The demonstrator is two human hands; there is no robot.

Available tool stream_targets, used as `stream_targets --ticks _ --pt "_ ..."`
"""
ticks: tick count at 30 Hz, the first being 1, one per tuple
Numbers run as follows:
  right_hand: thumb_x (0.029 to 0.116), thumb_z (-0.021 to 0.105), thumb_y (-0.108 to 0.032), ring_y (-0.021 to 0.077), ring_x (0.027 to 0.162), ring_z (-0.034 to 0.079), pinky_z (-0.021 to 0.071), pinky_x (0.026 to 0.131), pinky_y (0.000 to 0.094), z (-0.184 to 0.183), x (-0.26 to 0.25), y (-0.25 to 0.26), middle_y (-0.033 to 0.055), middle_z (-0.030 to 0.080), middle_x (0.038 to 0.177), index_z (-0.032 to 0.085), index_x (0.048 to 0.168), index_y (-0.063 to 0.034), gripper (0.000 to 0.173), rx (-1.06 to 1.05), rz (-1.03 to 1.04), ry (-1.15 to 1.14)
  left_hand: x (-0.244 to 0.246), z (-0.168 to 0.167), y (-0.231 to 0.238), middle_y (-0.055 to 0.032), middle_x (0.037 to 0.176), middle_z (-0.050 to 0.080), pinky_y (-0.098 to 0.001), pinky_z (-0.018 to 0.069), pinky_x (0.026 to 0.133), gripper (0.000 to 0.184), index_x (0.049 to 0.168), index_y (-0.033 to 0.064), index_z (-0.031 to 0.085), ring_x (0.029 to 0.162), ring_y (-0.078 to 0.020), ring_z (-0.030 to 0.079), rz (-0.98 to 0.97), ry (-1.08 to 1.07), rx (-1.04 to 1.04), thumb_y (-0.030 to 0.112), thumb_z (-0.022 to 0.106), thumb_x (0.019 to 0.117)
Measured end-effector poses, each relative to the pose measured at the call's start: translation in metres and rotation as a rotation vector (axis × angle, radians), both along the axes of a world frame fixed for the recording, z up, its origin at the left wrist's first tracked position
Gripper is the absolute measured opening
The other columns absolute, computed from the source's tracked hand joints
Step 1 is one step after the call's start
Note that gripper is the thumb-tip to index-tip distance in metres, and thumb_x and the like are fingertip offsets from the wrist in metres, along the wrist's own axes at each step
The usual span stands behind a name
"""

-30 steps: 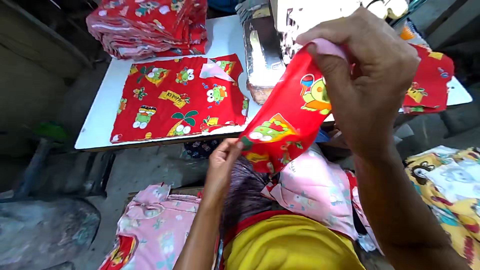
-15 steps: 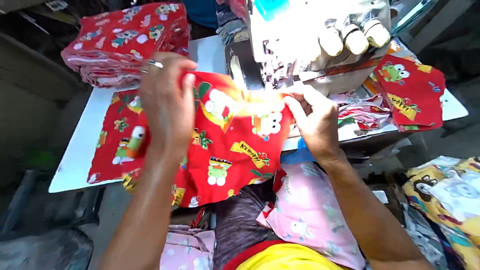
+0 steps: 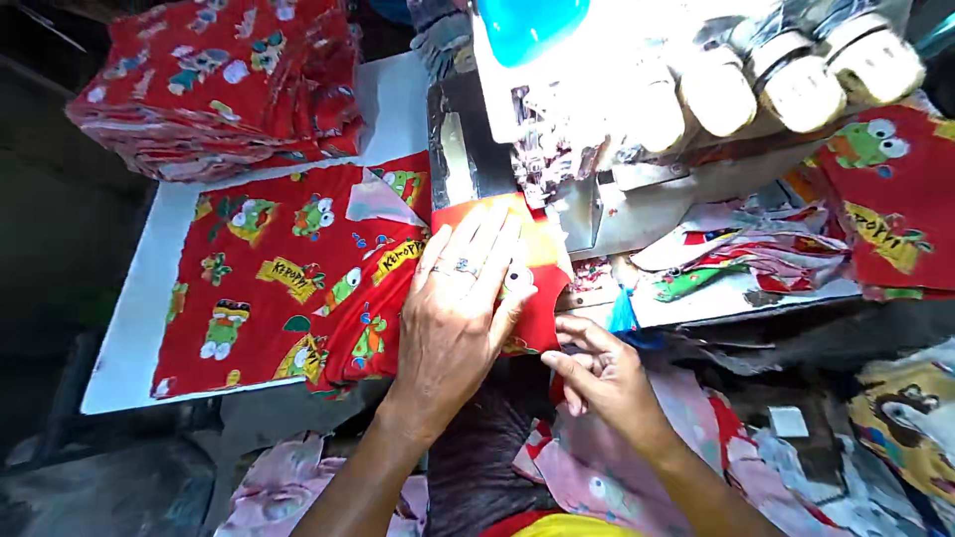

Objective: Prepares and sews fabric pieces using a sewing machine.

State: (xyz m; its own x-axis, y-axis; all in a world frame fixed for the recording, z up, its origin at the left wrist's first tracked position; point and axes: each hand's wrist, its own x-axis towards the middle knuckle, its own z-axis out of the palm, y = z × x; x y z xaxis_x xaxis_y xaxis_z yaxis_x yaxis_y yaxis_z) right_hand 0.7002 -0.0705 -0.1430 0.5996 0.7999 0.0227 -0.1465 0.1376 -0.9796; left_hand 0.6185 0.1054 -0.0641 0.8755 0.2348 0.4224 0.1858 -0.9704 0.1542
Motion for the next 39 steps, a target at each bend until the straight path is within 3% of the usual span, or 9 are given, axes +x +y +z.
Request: stream_targets --ticks 3,11,15,22,27,29,31,34,39 --pt "0.0992 0.066 -0.011 -0.0038 0.052 0.054 0.0471 0.046 0.0125 -0.004 0.001 -0.008 0.0002 0.072 0.090 0.069 0.115 0.0024 0.021 -0.025 -0.012 -0.097 0.006 0.003 0.007 -0.0103 0.158 0.048 -0.0446 0.0255 0.125 0.053 0.147 0.0025 0.055 0.149 -0.0230 0.040 -0.062 0.003 -0.024 0.037 0.037 0.1104" --pt "0.1006 0.063 -0.017 0.0024 0.074 0.065 0.0568 0.068 0.0189 -0.016 0.001 -0.064 0.0027 0.071 0.095 0.075 0.107 -0.0034 0.019 -0.238 -0.014 -0.501 -0.002 0.016 0.015 -0.0172 0.157 0.045 -0.0463 0.0214 0.126 0.065 0.157 0.0043 0.040 0.150 -0.0294 0.038 -0.137 0.064 -0.206 0.046 0.044 0.1076" --pt "0.1013 0.061 -0.013 0.0074 0.082 0.067 0.0580 0.075 0.0235 -0.014 -0.004 -0.113 0.0047 0.071 0.099 0.073 0.109 -0.0048 0.017 -0.394 0.045 -0.592 -0.051 0.017 -0.003 -0.0175 0.148 0.054 -0.0400 0.0382 0.117 0.048 0.148 0.0073 0.053 0.139 -0.0235 0.050 -0.236 0.022 -0.289 0.034 0.052 0.1076" --pt "0.0986 0.064 -0.009 0.0113 0.078 0.067 0.0588 0.073 0.0285 -0.029 -0.044 -0.136 0.0056 0.070 0.094 0.076 0.103 -0.0053 0.013 -0.558 0.218 -0.558 -0.147 -0.060 -0.047 -0.0135 0.119 0.072 -0.0459 0.0551 0.098 0.024 0.120 0.0021 0.072 0.109 -0.0262 0.070 -0.259 0.324 -0.558 0.011 0.059 0.1018" --pt "0.0963 0.070 -0.027 0.0231 0.079 0.067 0.0581 0.070 0.0440 -0.041 -0.077 -0.099 0.0085 0.065 0.088 0.074 0.095 -0.0058 0.022 -0.658 0.442 -0.750 -0.161 -0.127 -0.079 -0.0105 0.122 0.069 -0.0475 0.0582 0.088 0.028 0.125 0.0097 0.071 0.104 -0.0267 0.070 -0.234 0.405 -0.638 0.011 0.068 0.0972" --pt "0.0923 0.075 -0.036 0.0239 0.078 0.066 0.0567 0.066 0.0434 -0.040 -0.088 -0.089 0.0090 0.063 0.088 0.069 0.095 -0.0054 0.031 -0.671 0.465 -0.797 -0.155 -0.144 -0.085 -0.0115 0.124 0.065 -0.0477 0.0575 0.086 0.038 0.131 0.0132 0.068 0.106 -0.0290 0.067 -0.239 0.401 -0.617 0.010 0.073 0.0934" --pt "0.0902 0.077 -0.039 0.0230 0.079 0.065 0.0557 0.065 0.0420 -0.038 -0.093 -0.086 0.0087 0.062 0.090 0.066 0.100 -0.0057 0.036 -0.698 0.481 -0.789 -0.150 -0.158 -0.089 -0.0114 0.125 0.061 -0.0461 0.0568 0.083 0.035 0.125 0.0153 0.071 0.104 -0.0289 0.064 -0.266 0.383 -0.618 0.012 0.076 0.0902" --pt "0.0871 0.080 -0.040 0.0210 0.077 0.064 0.0547 0.065 0.0419 -0.036 -0.089 -0.091 0.0066 0.062 0.091 0.065 0.103 -0.0076 0.040 -0.750 0.477 -0.721 -0.144 -0.168 -0.090 -0.0072 0.123 0.063 -0.0399 0.0546 0.085 0.009 0.099 0.0159 0.078 0.101 -0.0219 0.063 -0.300 0.339 -0.652 0.022 0.074 0.0934" --pt "0.0838 0.083 -0.042 0.0224 0.075 0.064 0.0540 0.063 0.0443 -0.038 -0.089 -0.099 0.0074 0.062 0.092 0.064 0.104 -0.0082 0.043 -0.814 0.442 -0.667 -0.139 -0.151 -0.083 -0.0065 0.118 0.063 -0.0304 0.0547 0.067 0.010 0.098 0.0115 0.074 0.083 -0.0132 0.063 -0.267 0.240 -0.698 0.020 0.068 0.0970"
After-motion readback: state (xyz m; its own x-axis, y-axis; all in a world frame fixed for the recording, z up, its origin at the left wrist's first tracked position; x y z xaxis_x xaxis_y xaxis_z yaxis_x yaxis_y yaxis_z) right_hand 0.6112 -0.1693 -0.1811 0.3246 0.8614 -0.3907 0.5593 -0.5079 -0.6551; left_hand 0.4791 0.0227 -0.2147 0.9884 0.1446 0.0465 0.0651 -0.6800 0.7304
